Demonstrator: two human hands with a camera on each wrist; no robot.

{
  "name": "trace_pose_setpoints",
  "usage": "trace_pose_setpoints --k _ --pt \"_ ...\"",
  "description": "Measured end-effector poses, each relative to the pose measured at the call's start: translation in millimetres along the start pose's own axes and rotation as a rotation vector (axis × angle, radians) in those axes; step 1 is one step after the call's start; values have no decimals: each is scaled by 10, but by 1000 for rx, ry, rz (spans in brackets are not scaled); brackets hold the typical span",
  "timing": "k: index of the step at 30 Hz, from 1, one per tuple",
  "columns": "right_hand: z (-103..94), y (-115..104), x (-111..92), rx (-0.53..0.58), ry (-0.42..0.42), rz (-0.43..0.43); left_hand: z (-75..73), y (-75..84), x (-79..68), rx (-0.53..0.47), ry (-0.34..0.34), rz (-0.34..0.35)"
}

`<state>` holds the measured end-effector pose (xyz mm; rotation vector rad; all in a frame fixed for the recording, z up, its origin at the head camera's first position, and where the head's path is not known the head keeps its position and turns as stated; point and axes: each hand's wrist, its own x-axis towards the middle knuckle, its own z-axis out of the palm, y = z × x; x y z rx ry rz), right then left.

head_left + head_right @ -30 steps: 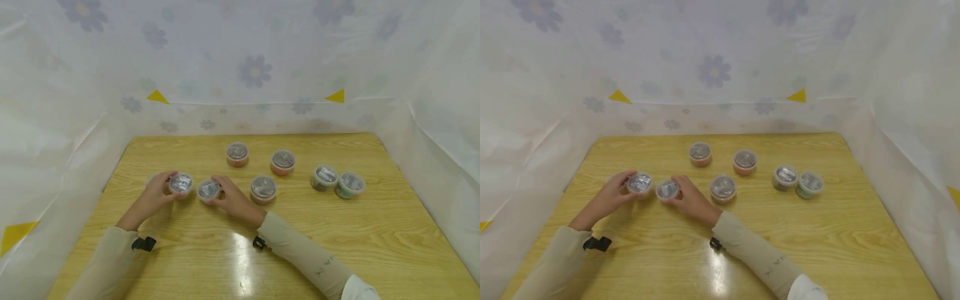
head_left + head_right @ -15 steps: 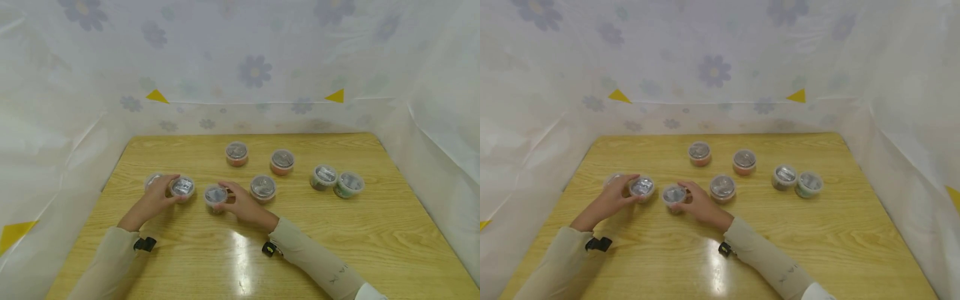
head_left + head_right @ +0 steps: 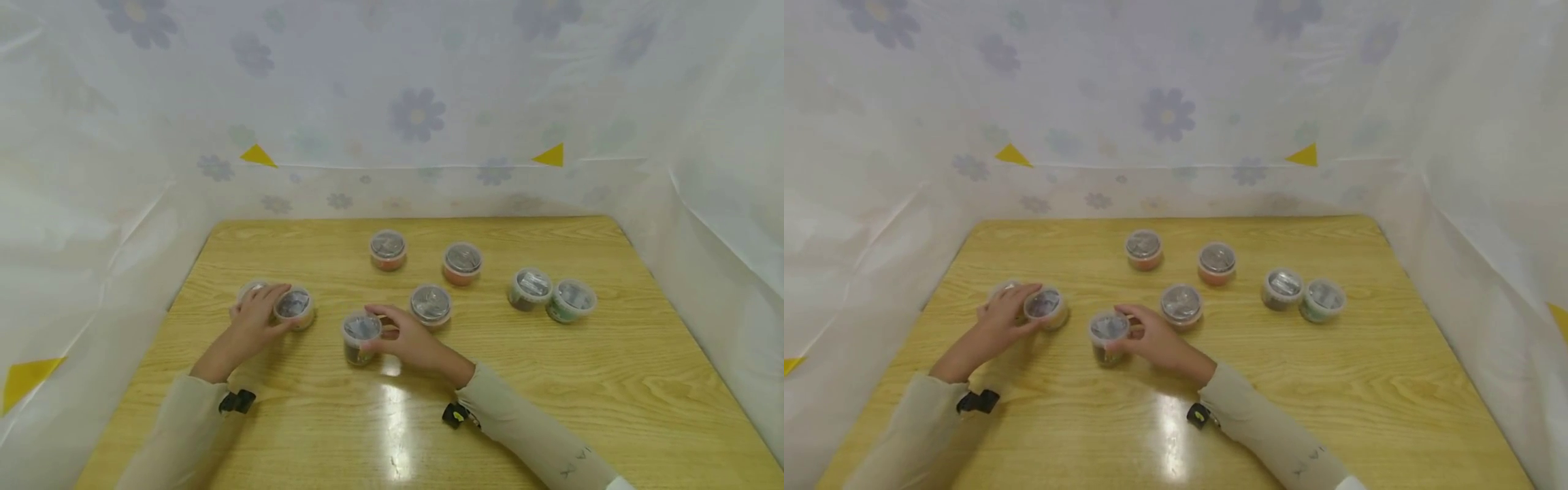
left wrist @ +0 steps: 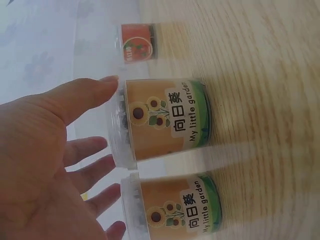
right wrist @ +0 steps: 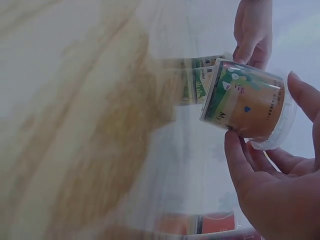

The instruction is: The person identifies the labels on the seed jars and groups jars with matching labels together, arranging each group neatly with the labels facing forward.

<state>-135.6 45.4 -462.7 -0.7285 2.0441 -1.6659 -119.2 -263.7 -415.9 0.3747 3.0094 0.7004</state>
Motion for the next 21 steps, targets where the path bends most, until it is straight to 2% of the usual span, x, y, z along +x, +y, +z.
trace_pose_setpoints --k 4,8,10,12,14,17,19,21 --pt "-45 -161 -90 100 -30 33 27 70 -27 -3 91 60" --pt "-128 -367 -205 168 -39 65 83 233 -54 -121 177 186" --pt "-169 -414 -243 173 -33 56 137 339 -87 -230 153 232" --pt "-206 -398 -265 170 -20 44 222 448 -122 -350 101 250" --pt "-240 -334 -277 187 -9 26 273 638 -192 -476 55 256" --pt "-281 -257 -294 224 0 11 440 823 -257 -642 -2 263" --pt "-299 -255 -308 266 -5 -1 524 936 -289 -744 -23 276" --pt "-309 -290 -330 296 -15 -12 633 961 -287 -840 -55 267"
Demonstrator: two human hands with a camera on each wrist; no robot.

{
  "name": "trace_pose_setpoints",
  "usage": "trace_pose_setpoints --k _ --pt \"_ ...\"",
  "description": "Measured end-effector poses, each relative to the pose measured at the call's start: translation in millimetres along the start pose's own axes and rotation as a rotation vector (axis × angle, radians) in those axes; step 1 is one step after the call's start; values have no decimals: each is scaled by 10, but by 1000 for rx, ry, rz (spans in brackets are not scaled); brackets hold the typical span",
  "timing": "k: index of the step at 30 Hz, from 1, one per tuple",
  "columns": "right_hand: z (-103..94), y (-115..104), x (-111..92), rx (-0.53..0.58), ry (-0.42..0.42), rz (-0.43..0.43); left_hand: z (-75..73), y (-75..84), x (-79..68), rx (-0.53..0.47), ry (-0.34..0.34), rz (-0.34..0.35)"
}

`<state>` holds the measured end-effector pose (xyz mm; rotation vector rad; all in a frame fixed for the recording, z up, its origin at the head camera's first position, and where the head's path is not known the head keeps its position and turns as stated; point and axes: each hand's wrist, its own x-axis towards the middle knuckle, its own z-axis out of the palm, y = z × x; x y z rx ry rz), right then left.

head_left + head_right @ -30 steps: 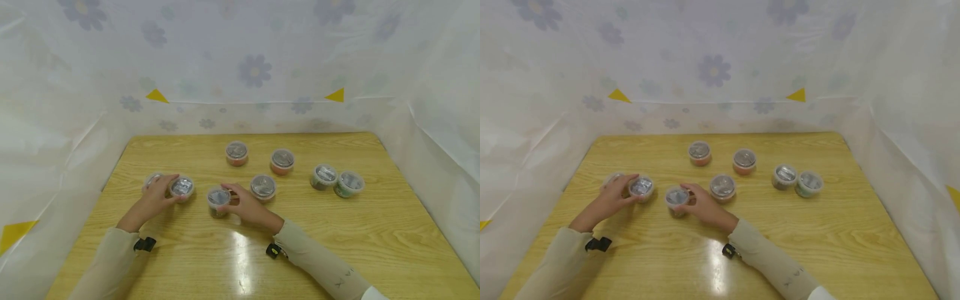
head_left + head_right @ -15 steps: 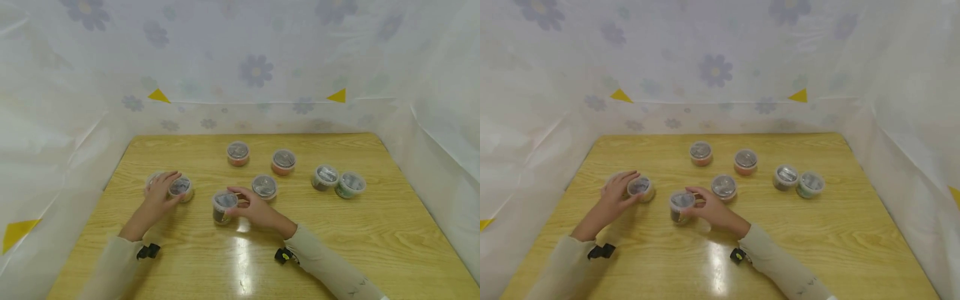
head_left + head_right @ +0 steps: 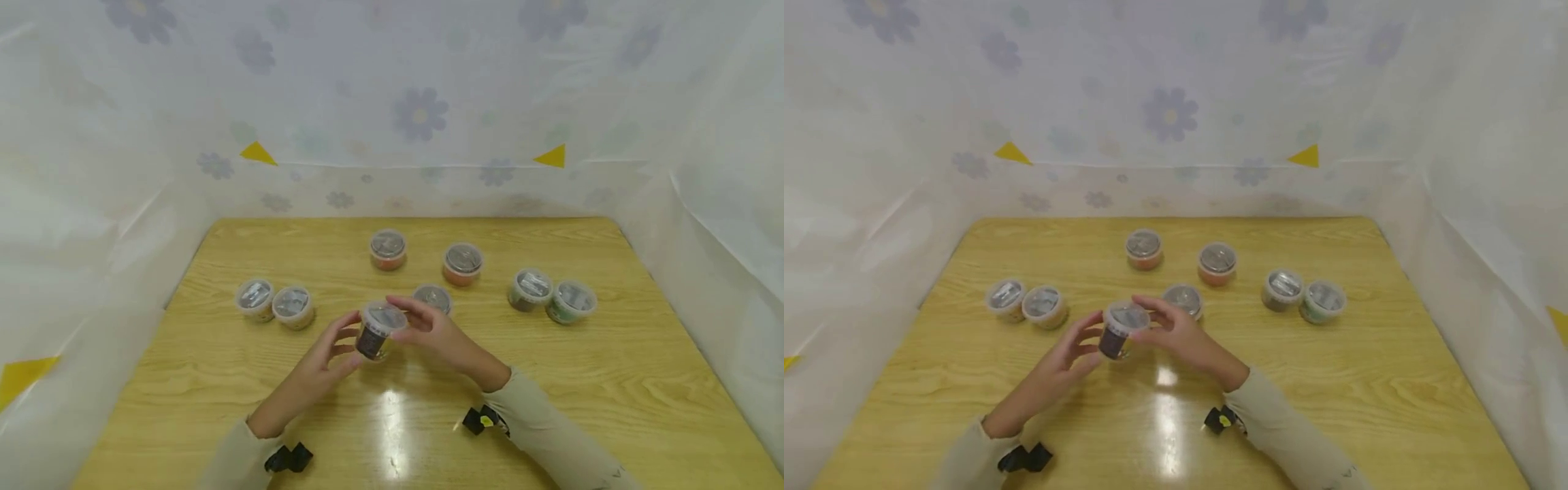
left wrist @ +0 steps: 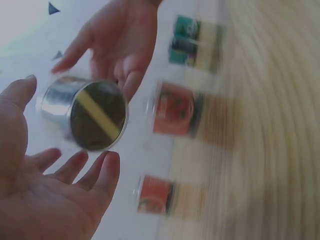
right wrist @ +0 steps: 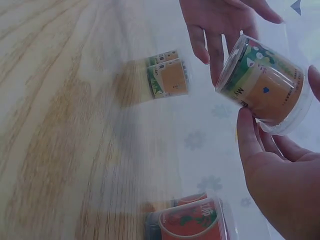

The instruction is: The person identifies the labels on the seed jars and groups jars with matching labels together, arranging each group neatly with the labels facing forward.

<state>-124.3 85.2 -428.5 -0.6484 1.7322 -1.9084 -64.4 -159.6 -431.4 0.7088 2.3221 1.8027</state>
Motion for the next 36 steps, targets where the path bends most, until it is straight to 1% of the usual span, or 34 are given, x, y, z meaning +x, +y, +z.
trace_pose_setpoints --k 3,6,8,10,11,15,17,19,21,23,25,36 --pt "9 -44 -37 22 -25 -17 124 53 14 -178 -9 4" --pt "8 -73 -82 30 -61 -42 232 116 34 -340 -13 31" --pt "7 -85 -105 57 -88 -73 293 158 50 -398 -3 47" --pt "-3 -94 -127 109 -106 -103 352 194 64 -410 11 49" --pt "-7 -101 -138 138 -109 -113 382 212 72 -406 23 39" --pt "-17 -112 -162 231 -109 -113 481 281 93 -371 105 -44" --pt "-6 -121 -163 243 -85 -93 511 306 96 -365 159 -91" --pt "10 -125 -160 237 -54 -82 527 318 96 -366 199 -113" --pt "26 -123 -156 234 -23 -74 535 317 96 -374 223 -118" --pt "29 -115 -165 229 1 -66 544 310 103 -379 232 -111" --pt "28 -102 -171 230 1 -71 553 305 104 -382 233 -110" --pt "13 -65 -175 294 -52 -130 551 329 93 -384 207 -159"
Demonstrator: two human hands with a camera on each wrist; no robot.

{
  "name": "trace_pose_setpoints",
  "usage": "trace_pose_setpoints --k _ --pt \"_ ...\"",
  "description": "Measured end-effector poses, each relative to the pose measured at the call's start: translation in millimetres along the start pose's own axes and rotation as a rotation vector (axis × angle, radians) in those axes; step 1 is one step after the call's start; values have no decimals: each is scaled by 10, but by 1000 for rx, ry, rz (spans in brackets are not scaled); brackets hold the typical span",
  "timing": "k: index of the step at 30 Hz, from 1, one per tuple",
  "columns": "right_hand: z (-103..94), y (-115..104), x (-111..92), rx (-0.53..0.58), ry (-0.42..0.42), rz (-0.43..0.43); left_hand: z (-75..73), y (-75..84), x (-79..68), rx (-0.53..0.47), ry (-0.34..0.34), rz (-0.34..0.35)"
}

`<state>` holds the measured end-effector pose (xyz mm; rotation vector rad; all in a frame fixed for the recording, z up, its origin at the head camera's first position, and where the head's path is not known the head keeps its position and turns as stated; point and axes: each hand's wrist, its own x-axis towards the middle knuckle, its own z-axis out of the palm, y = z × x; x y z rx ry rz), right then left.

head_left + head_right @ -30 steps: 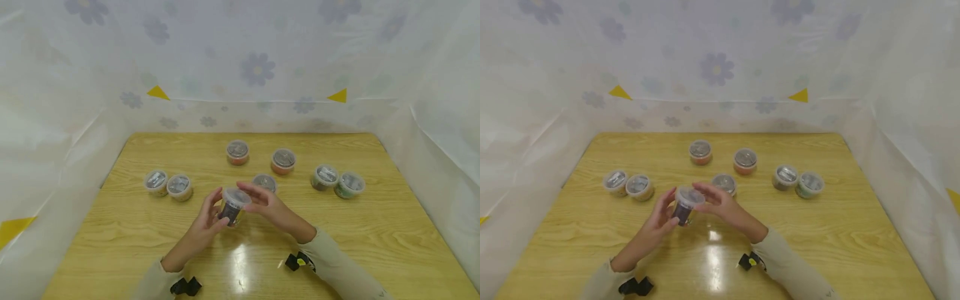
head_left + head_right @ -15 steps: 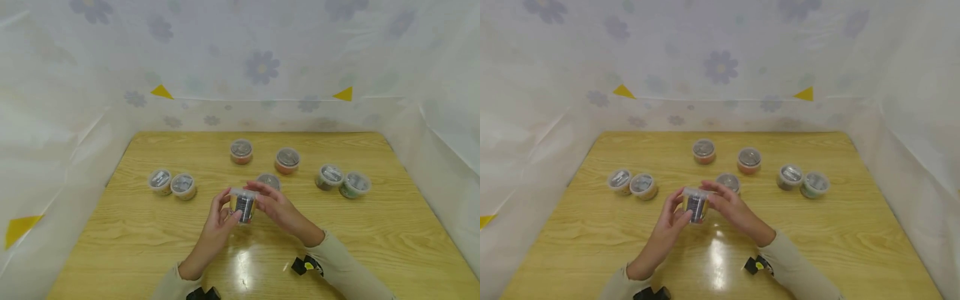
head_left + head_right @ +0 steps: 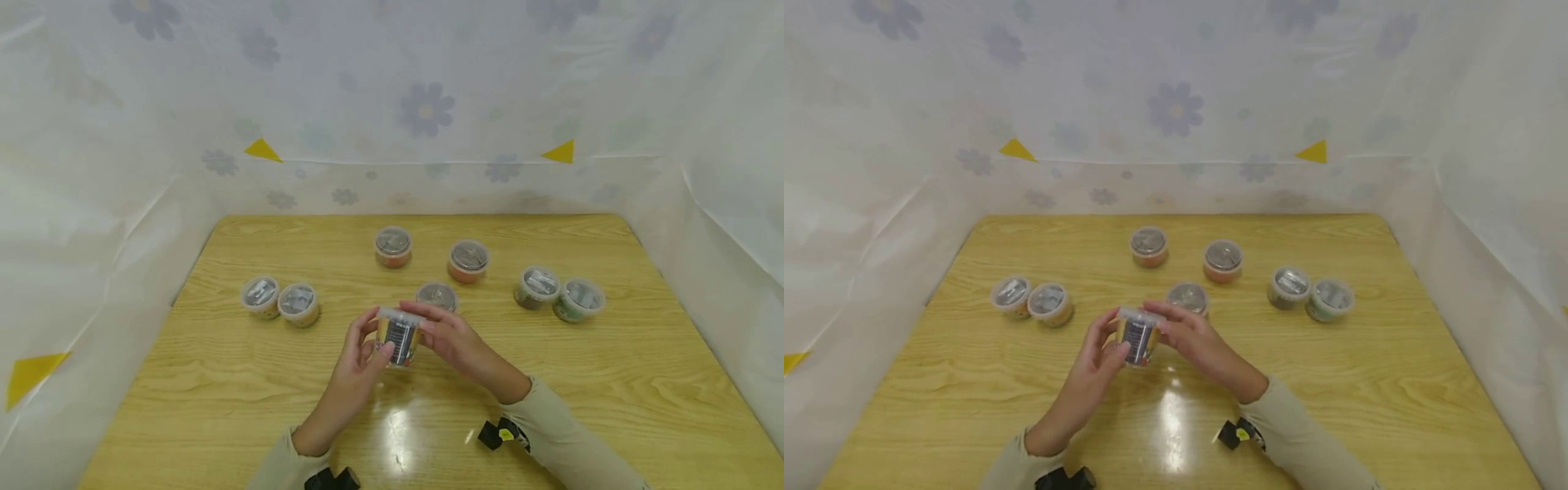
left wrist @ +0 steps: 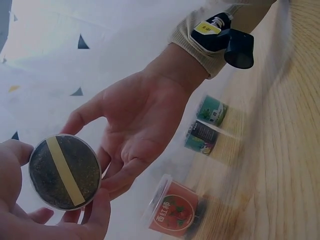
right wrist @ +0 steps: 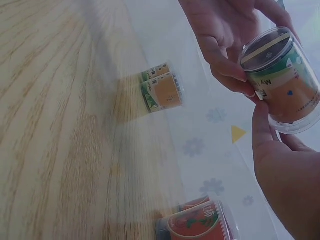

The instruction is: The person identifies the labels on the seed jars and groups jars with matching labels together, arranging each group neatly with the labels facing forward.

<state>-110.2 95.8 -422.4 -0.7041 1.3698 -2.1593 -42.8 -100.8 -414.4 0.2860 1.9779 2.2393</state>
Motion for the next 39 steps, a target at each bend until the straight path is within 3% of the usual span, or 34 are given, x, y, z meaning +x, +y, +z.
trace_pose_setpoints --k 7,18,22,31,39 --pt "-6 4 -19 -22 5 28 12 -5 22 5 -31 -23" --pt "65 0 -38 -170 76 66 20 -14 18 88 25 -31" --pt "71 -18 -39 -125 51 71 22 -18 18 90 35 -28" --pt "49 -13 -62 18 -10 71 52 15 12 -25 1 -16" --pt "51 -19 -97 21 38 68 58 18 17 17 4 -21"
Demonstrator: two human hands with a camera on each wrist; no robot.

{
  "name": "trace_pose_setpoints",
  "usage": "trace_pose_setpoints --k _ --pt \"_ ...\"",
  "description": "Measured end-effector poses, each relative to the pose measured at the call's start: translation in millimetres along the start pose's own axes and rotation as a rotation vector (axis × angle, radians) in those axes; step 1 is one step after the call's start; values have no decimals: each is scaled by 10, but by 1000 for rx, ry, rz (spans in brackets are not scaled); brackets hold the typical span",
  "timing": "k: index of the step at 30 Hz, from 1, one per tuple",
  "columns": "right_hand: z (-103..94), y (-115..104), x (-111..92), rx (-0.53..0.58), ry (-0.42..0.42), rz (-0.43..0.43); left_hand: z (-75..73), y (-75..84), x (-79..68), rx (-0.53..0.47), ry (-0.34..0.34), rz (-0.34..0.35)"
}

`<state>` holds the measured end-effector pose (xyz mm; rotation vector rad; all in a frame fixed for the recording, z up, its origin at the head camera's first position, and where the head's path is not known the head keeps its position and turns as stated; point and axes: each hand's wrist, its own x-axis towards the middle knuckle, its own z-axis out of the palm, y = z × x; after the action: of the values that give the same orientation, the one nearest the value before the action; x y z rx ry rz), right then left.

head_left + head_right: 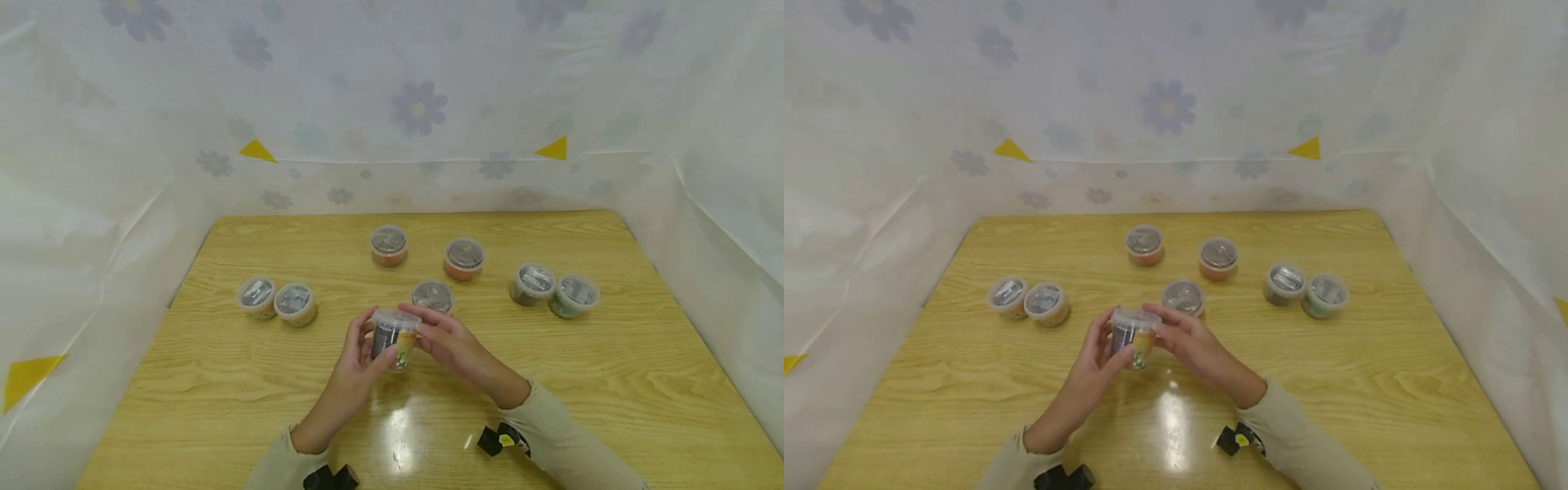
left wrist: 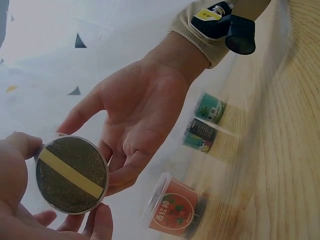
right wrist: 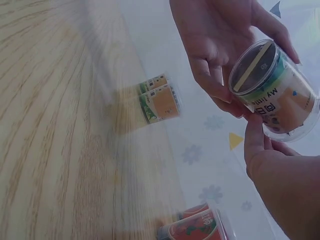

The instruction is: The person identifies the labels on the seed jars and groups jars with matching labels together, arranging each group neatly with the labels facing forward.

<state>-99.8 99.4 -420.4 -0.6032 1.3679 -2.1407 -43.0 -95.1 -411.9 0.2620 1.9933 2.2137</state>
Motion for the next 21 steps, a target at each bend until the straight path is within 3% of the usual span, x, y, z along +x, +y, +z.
trace_pose_setpoints --k 11,21 --pt "0 -1 -9 -6 41 4 -41 -23 4 35 11 42" --pt "-2 33 9 3 12 6 -23 -12 20 2 -32 6"
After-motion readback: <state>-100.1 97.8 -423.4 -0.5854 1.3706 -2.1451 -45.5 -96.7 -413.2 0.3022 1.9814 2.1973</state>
